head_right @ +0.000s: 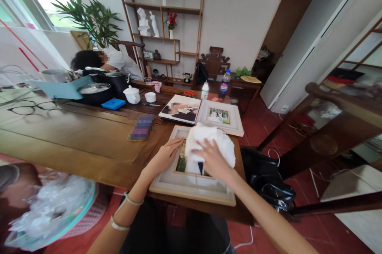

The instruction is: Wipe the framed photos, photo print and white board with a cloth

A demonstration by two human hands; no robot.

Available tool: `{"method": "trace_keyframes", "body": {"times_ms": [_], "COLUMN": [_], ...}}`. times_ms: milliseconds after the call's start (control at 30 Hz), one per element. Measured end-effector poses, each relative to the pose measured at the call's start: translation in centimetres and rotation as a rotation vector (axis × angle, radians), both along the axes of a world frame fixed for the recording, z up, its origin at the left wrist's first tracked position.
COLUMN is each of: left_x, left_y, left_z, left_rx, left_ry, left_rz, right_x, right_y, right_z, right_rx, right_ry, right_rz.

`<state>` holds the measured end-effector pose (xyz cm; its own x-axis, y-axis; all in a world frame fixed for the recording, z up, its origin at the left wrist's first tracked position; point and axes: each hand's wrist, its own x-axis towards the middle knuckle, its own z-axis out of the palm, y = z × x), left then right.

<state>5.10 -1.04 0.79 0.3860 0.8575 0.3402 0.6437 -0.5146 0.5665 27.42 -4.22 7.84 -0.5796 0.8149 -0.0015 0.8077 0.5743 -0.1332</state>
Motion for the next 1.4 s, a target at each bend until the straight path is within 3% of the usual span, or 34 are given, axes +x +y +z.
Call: {"method": "trace_keyframes", "body": {"times_ms": [167,267,367,467,567,633,767,833,933,1067,1233,1400], "left_x": [0.0,-0.1,-0.1,0.0,0.0,0.0,0.0,0.0,0.0,0.0,0.0,0.0], "left_y": [-0.1,-0.1,-0.1,-0.2,-0.2,-0.2,-0.2,-0.2,-0.2,-0.1,-0.3,-0.7], "left_z": [0.2,0.1,0.1,0.2,0.2,0.3,0.4,0.5,0.5,0.2,0.1,0.4], "left_rx": [-0.012,-0.013,-0.012,-0.008,-0.012,-0.012,-0.009,-0.007,0.001,-0.007,-0.029,0.013], "left_ry": [0.002,0.014,0.01,-0.006,-0.009,-0.011,-0.024,-0.03,-0.038,-0.049,-0.074,-0.217], "left_rz": [0.001,0.001,-0.004,0.004,0.0,-0.001,-0.005,-0.014,-0.027,-0.009,-0.006,0.036], "right_x": [-1.7,-1.5,-0.5,1.1,1.5,0.6,-2.8,-3.8,-3.5,-0.1,3.9,1.8], "right_y": [-9.0,-10.8,-8.6,-3.9,1.1,3.6,6.3,6.5,5.8,3.5,1.3,1.7], "right_z": [2.7,3.1,1.6,-0.3,-0.9,-0.7,-0.6,-0.9,-1.2,-0.6,0.6,1.1], "right_rx": [-0.219,-0.231,-0.122,0.071,0.244,0.286,0.22,0.174,0.17,0.181,0.144,0.096], "right_ry": [0.044,0.064,0.063,0.027,0.051,0.098,0.112,0.08,0.032,-0.08,-0.198,-0.145], "right_rz": [0.156,0.161,0.067,-0.1,-0.192,-0.142,0.151,0.196,0.139,0.031,-0.22,-0.296]}}
